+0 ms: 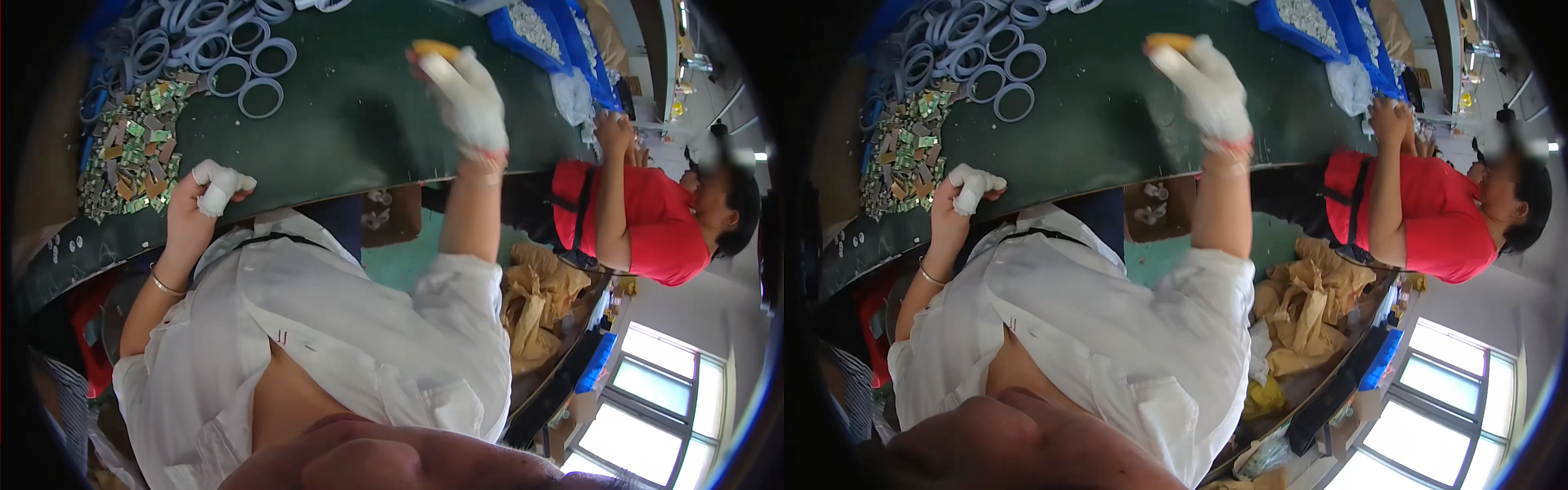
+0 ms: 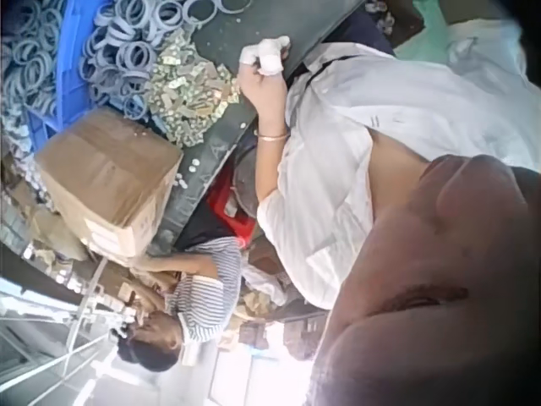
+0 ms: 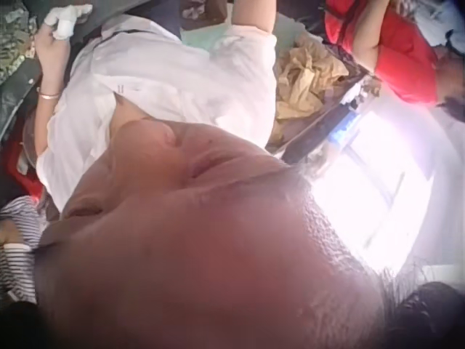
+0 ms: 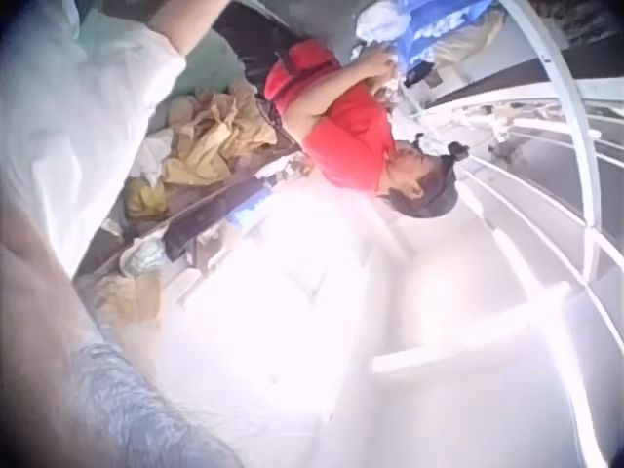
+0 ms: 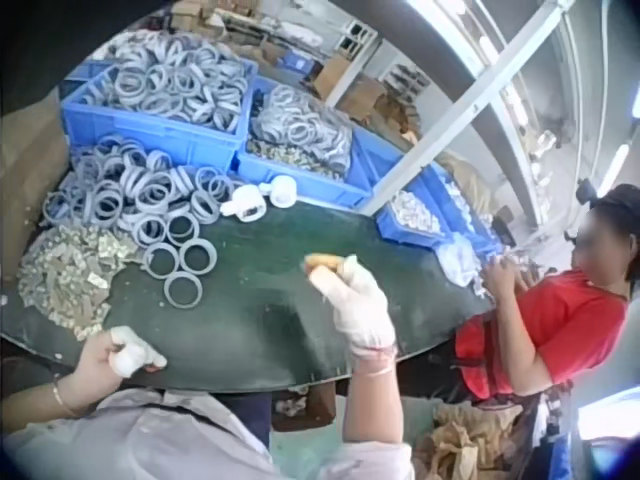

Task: Assembling small electronic components by inserting circuit boards into plastic housings at a factory workbench.

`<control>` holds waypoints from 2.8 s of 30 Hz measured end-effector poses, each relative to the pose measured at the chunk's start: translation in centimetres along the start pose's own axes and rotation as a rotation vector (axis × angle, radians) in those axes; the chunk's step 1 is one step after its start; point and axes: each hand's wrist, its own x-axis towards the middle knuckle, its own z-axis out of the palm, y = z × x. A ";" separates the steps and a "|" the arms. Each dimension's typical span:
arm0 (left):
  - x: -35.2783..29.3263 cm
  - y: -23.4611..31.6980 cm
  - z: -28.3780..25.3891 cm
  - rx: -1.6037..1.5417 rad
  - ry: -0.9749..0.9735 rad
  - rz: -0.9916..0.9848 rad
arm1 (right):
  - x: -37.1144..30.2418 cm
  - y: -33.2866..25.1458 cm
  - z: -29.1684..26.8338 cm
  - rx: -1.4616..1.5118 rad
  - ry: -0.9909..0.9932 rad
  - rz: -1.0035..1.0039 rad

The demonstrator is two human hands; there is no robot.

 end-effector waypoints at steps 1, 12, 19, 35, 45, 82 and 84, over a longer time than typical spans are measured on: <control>-0.2 -0.2 -0.3 0.036 -0.002 0.022 | 3.6 0.3 1.4 -0.240 -0.010 -0.214; 0.6 0.4 -0.3 -0.195 0.014 -0.023 | 11.1 -0.2 6.9 -0.538 0.009 -0.281; 1.4 3.1 0.5 -0.127 -0.184 -0.047 | -2.3 -5.8 10.3 -0.359 -0.681 -0.217; -0.1 5.1 -1.7 -0.349 0.126 -0.310 | -6.0 -5.0 11.6 0.142 -0.435 -0.067; -0.7 3.4 -0.2 -0.470 -0.082 -0.111 | -7.6 -5.8 12.7 0.324 -0.564 0.105; -1.4 5.0 1.3 0.443 -0.049 0.092 | -6.1 -3.2 14.3 -0.112 -0.286 -0.372; -0.6 6.5 -2.0 0.981 0.030 0.317 | -4.8 -2.2 12.1 -0.283 -0.154 -0.324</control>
